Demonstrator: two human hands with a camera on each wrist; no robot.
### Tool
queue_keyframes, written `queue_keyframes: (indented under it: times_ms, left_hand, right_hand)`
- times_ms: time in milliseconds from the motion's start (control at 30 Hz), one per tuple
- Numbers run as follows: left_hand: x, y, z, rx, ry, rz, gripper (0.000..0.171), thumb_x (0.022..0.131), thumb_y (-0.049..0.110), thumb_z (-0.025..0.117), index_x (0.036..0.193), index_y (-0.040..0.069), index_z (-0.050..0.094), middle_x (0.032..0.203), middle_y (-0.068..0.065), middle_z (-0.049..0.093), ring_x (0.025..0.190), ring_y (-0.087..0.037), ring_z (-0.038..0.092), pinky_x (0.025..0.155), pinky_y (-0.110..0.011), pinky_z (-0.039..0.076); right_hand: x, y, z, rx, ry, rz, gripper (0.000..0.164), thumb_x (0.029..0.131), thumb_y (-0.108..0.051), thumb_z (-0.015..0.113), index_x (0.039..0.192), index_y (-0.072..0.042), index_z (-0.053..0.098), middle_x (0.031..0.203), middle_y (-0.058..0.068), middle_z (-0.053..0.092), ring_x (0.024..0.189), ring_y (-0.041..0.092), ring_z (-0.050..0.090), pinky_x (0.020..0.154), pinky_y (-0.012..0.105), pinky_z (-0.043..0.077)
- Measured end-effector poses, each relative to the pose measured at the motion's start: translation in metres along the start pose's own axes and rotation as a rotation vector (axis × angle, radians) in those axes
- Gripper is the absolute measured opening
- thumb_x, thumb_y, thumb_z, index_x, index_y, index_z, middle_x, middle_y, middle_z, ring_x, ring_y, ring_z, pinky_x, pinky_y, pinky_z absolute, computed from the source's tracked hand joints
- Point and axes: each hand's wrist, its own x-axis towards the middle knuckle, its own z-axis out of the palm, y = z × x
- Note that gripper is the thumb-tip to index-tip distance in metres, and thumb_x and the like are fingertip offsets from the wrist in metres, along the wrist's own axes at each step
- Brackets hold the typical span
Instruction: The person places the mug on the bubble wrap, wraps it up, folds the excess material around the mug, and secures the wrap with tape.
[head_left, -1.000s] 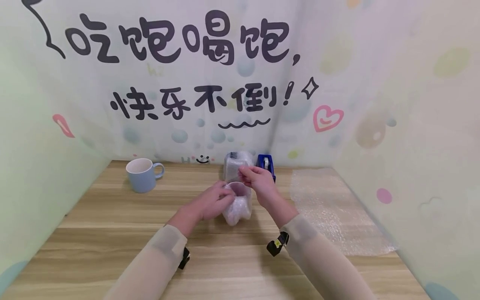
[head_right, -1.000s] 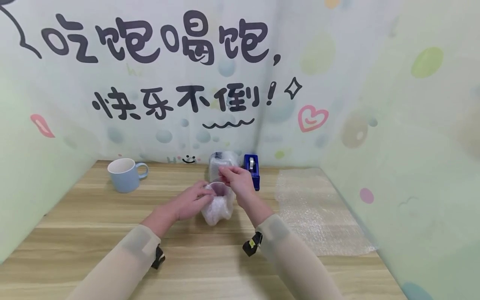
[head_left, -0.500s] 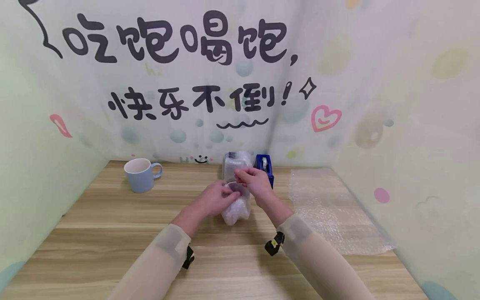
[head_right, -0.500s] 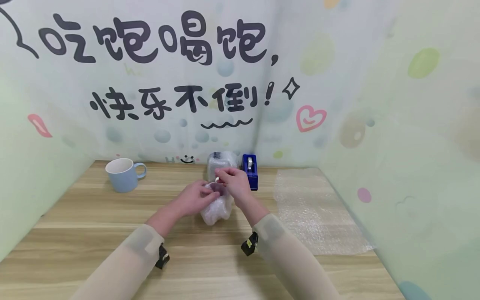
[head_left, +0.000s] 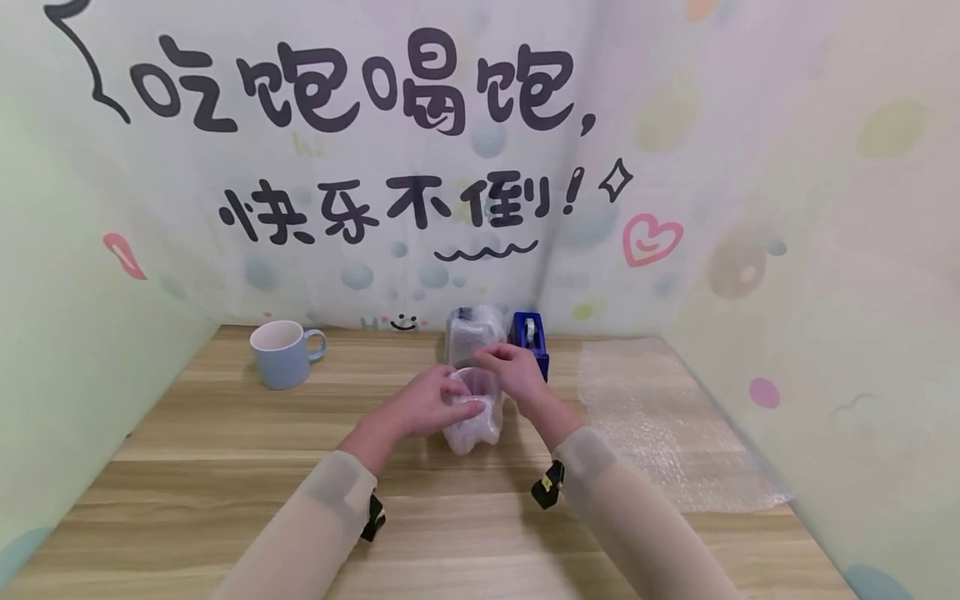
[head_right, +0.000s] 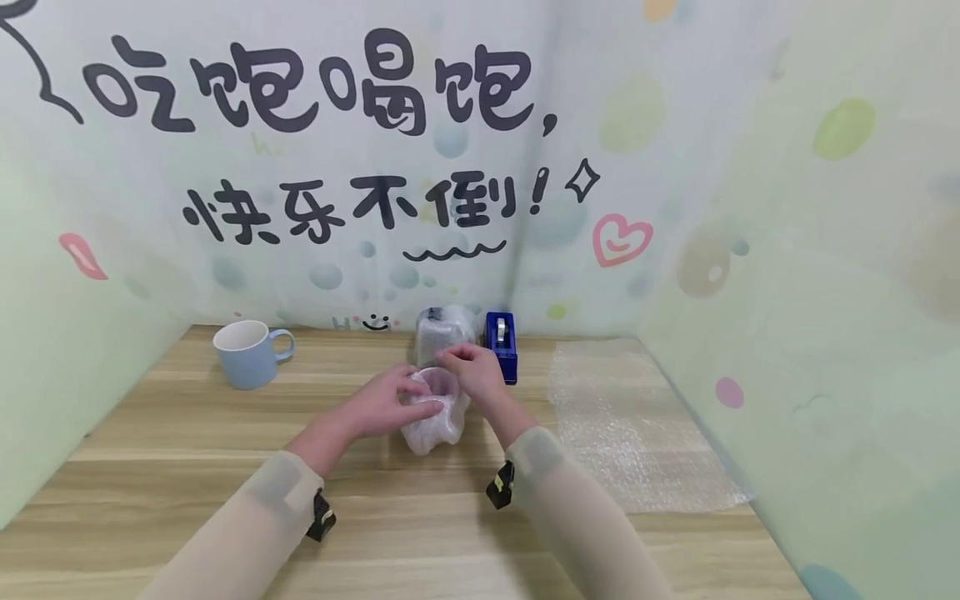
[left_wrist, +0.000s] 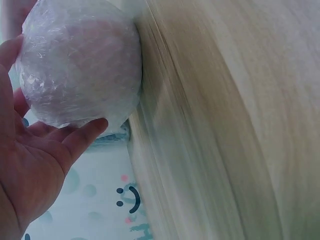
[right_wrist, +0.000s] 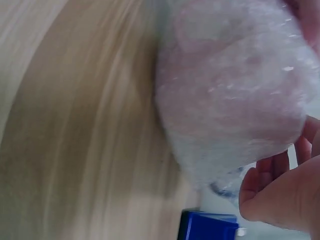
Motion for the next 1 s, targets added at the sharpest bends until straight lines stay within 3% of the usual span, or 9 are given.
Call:
queue_keyframes:
  times_ms: [133,233,367,467,567,700,833,1000]
  left_hand:
    - [0.001,0.001,0.003,-0.002,0.002,0.005,0.049,0.101,0.052,0.075,0.121,0.009,0.084,0.163,-0.025,0.053,0.151,-0.045,0.050,0.127,-0.060,0.042]
    - [0.002,0.001,0.005,0.012,0.011,0.011,0.048,0.101,0.052,0.074,0.120,0.009,0.084,0.162,-0.025,0.054,0.150,-0.046,0.051,0.126,-0.060,0.043]
    - [0.002,0.001,0.006,-0.006,0.017,-0.002,0.048,0.101,0.052,0.075,0.120,0.009,0.084,0.161,-0.025,0.054,0.149,-0.046,0.052,0.126,-0.060,0.043]
    - [0.002,0.002,0.006,-0.011,0.016,-0.004,0.046,0.101,0.051,0.075,0.119,0.010,0.084,0.161,-0.025,0.054,0.148,-0.045,0.053,0.125,-0.060,0.043]
    - [0.003,0.001,0.006,-0.003,0.018,0.003,0.045,0.101,0.051,0.074,0.119,0.011,0.085,0.159,-0.023,0.056,0.145,-0.043,0.056,0.123,-0.059,0.046]
    - [0.004,-0.001,0.007,0.000,0.034,0.001,0.044,0.101,0.051,0.074,0.118,0.012,0.085,0.156,-0.021,0.059,0.141,-0.040,0.059,0.119,-0.057,0.049]
    - [0.005,-0.003,0.007,0.015,0.050,0.007,0.042,0.101,0.050,0.075,0.116,0.012,0.085,0.152,-0.020,0.062,0.136,-0.039,0.061,0.116,-0.056,0.052]
    - [0.004,-0.001,0.011,-0.004,0.059,0.010,0.045,0.102,0.049,0.075,0.118,0.008,0.077,0.143,-0.019,0.062,0.128,-0.035,0.062,0.112,-0.055,0.054]
  right_hand:
    - [0.002,0.009,-0.001,-0.077,-0.007,0.025,0.023,0.102,-0.036,0.078,0.107,-0.014,0.082,0.120,0.003,0.078,0.114,0.021,0.065,0.091,0.030,0.050]
    - [0.003,0.011,-0.002,-0.161,0.032,0.013,0.028,0.100,-0.041,0.080,0.107,-0.013,0.079,0.118,0.006,0.077,0.111,0.023,0.067,0.088,0.031,0.053]
    - [0.006,0.008,-0.006,-0.319,0.056,-0.128,0.026,0.102,-0.037,0.079,0.112,-0.014,0.080,0.116,0.007,0.078,0.108,0.025,0.071,0.088,0.037,0.060]
    - [0.008,0.006,-0.011,-0.467,-0.037,-0.234,0.024,0.106,-0.035,0.075,0.116,-0.016,0.085,0.116,0.004,0.082,0.107,0.021,0.074,0.091,0.039,0.062]
    - [0.008,0.007,-0.013,-0.554,-0.148,-0.255,0.028,0.107,-0.038,0.072,0.115,-0.017,0.087,0.112,0.002,0.085,0.102,0.016,0.074,0.089,0.036,0.062]
    - [0.010,0.007,-0.012,-0.578,-0.191,-0.262,0.030,0.109,-0.039,0.068,0.117,-0.016,0.086,0.112,0.002,0.085,0.102,0.016,0.074,0.091,0.036,0.062]
    - [0.012,0.005,-0.009,-0.605,-0.178,-0.284,0.030,0.109,-0.037,0.068,0.118,-0.015,0.086,0.113,0.004,0.085,0.104,0.019,0.075,0.093,0.038,0.062]
    - [0.010,0.006,-0.009,-0.590,-0.170,-0.249,0.028,0.109,-0.035,0.069,0.117,-0.014,0.086,0.113,0.005,0.084,0.101,0.019,0.072,0.092,0.038,0.061]
